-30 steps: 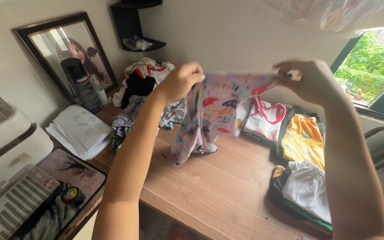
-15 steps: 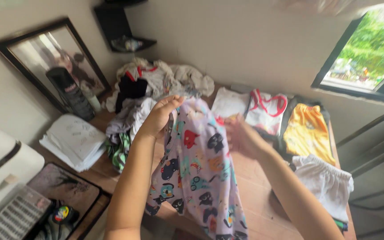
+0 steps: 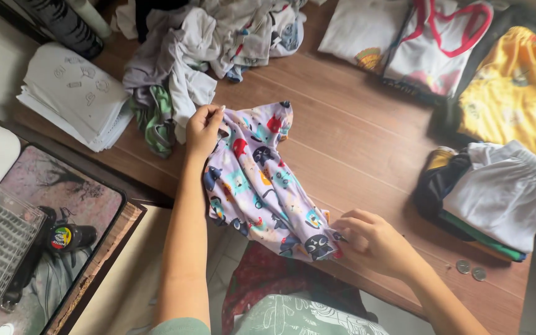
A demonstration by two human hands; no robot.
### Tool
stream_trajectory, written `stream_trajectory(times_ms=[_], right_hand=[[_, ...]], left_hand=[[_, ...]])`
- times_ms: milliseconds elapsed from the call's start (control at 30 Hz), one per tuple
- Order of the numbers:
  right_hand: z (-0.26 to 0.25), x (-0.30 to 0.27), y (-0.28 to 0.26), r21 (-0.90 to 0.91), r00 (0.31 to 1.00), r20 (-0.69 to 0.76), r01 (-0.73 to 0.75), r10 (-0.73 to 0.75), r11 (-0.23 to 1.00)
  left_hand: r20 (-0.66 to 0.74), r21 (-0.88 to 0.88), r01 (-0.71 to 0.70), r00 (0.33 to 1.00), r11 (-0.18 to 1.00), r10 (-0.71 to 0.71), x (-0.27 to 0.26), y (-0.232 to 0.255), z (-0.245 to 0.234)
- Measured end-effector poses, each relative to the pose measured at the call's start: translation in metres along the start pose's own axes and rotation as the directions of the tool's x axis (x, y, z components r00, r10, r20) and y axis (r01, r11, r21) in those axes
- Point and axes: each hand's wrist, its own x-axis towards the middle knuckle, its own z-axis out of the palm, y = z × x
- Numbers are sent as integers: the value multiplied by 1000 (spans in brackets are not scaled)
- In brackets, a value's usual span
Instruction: The person picks up several garments from a pile, smooths them on a wooden surface, and folds them into small rectangular bundles, stacking them neatly on the desk.
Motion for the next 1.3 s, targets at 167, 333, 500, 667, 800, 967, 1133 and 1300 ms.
stream_trajectory(times_ms=[167,333,500,667,800,967,1133,1300], right_hand=[[-6,-11,9,71,987,131,-98,88,993],[4,-15,17,-43,1000,12,10,-9,999],[5,-11,18,-104,998,19,68,-66,992],[14,-4,22,-237,987,-78,120,-142,964],[7,-2,27,-193,939,-310,93,-151,977],[-41,-9,53,-120,753,-657,-66,-30,991],[-153,14,66,76,547,-832,281,-94,957],[-252,50,51,-283,618,-710,187,-336,941]], left_hand=[[-11,84,-14,1000,996,15,-5,6,2],[8,65,-3,1000,998,3,-4,6,2],[13,41,5,1000,999,-6,-2,2,0],[2,18,18,1000,1000,-18,-1,-2,0],[-9,-7,15,1000,1000,-15,1,-12,-5],[-52,-369,79,993,926,-106,19,16,-13],[12,-545,27,1000,838,-24,39,115,6],[133,-227,-88,984,970,120,79,168,49]])
